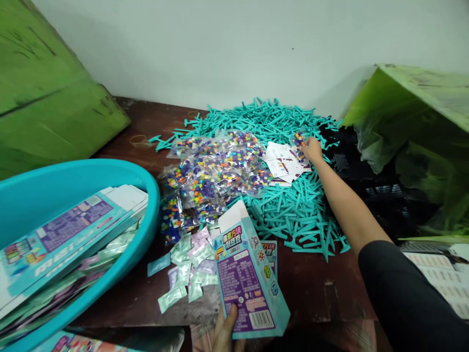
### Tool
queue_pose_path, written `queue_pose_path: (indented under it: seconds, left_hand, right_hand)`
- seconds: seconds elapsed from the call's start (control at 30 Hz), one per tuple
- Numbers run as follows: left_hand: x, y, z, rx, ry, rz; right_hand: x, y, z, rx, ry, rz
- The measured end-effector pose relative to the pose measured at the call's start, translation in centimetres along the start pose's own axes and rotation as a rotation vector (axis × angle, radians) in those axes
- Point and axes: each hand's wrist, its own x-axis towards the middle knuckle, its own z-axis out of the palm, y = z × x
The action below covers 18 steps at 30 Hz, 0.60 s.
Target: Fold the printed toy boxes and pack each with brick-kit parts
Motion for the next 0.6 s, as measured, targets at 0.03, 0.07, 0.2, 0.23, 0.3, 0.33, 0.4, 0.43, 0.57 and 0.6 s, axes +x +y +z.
queue_pose_path:
  seconds: [0.03, 0.07, 0.2, 0.23, 0.3, 0.33, 0.4, 0.43, 0.57, 0.6]
  left_hand:
    - [0.2, 0.0, -0.2, -0.003, -0.008, -0.007]
    - [0.5, 0.1, -0.4, -0.004, -0.017, -0.014]
    - [1.5, 0.3, -1.2, 0.015, -0.019, -0.035]
    - [1.7, 0.3, -1.3, 0.018, -0.016, -0.038]
    - [1.8, 0.1, -1.3, 0.012, -0.026, -0.014]
    - [1.9, 0.0, -1.3, 0.008, -0.038, 0.006]
    - [2.0, -0.3, -1.2, 0.003, -0.055, 0.061]
    - [2.0, -0.4, -1.2, 0.003, -0.056, 0.084]
    - [1.9, -0.4, -1.1, 0.019, -0.001, 0.091]
    - [1.8, -0.3, -1.0, 0.024, 0.016, 0.087]
  right_hand:
    - [-0.9, 0.0, -0.4, 0.001, 0.024, -0.019]
    - [-1.8, 0.0, -0.9, 0.002, 0.049, -0.035]
    - [-5.5, 1.0, -3.2, 0.017, 0.153, -0.061]
    - [-6.3, 1.3, -3.8, 0.057, 0.188, -0.064]
    - [-7.9, 2.1, -5.0, 0.247, 0.262, -0.072]
    - [-8.7, 2.5, -5.5, 0.406, 0.287, -0.064]
    - [-10.5, 3.1, -6.4, 0.785, 0.217, -0.011]
    - [-11.5, 3.3, -6.7, 0.959, 0.097, 0.026]
    - [-15.7, 2.9, -6.0, 1.101, -0.695, 0.057]
    - [-16.6, 2.4, -5.4, 1.047, -0.81, 0.038]
